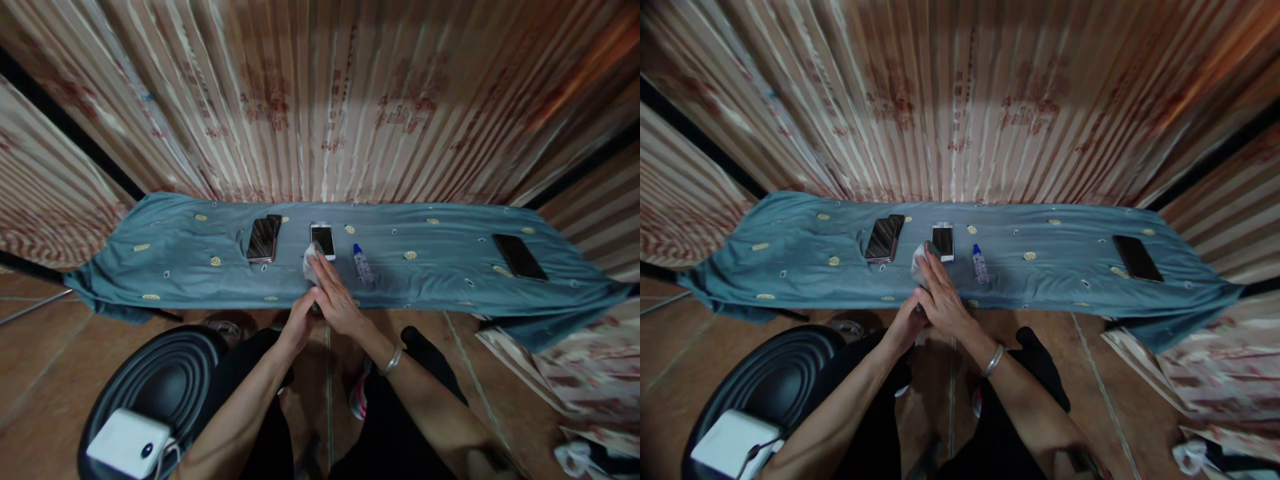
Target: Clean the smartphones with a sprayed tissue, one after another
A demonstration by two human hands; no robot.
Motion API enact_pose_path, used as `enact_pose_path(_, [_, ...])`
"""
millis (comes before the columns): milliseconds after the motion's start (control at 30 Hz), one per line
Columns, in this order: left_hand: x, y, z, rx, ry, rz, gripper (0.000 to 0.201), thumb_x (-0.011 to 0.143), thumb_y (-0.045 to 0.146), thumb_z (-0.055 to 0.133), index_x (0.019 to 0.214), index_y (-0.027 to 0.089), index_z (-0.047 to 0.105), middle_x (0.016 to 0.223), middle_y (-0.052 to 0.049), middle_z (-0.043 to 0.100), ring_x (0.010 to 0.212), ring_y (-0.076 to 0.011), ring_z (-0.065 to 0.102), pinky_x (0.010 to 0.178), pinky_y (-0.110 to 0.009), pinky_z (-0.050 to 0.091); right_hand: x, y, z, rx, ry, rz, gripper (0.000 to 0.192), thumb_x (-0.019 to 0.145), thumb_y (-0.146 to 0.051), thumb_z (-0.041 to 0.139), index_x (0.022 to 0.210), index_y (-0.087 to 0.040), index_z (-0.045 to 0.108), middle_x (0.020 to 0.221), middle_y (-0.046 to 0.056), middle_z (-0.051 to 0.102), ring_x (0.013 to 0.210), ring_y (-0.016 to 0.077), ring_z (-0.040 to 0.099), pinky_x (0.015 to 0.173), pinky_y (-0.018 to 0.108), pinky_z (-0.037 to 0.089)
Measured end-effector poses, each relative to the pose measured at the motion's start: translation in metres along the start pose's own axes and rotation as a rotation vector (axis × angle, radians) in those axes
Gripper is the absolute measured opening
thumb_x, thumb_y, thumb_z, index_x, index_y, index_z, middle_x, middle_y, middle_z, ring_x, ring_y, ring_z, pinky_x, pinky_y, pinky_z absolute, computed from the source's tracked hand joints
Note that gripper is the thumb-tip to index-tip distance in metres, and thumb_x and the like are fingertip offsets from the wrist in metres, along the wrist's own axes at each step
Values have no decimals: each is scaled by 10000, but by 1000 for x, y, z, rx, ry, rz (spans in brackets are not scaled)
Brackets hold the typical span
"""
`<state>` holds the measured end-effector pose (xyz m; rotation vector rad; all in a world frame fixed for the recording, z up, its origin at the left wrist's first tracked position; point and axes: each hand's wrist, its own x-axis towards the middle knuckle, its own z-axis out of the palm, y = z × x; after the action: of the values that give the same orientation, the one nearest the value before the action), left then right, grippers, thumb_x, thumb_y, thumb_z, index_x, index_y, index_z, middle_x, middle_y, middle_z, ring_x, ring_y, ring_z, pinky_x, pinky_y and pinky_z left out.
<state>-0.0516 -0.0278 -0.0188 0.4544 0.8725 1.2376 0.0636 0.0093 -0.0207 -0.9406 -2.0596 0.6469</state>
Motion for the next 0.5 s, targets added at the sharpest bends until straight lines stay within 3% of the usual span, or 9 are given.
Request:
enact_pose_path(233, [-5,-9,7,93,-9,-28,441,537,515,878,751,150,752,797,-51,748,873,-225,665,829,-324,474,9,22,-9,-7,79,163,669,1023,-516,259,1606,-234,90,1683,46,128,1554,187,91,1269,460,141])
enact_pose_path(500, [-8,-4,15,-65,76,-58,445,524,448,873,839,162,742,789,-16,737,742,-165,630,713,-286,493,13,34,1,61,89,265,732,997,-605,247,1602,-207,140,1673,61,172,1549,195,134,1274,442,121])
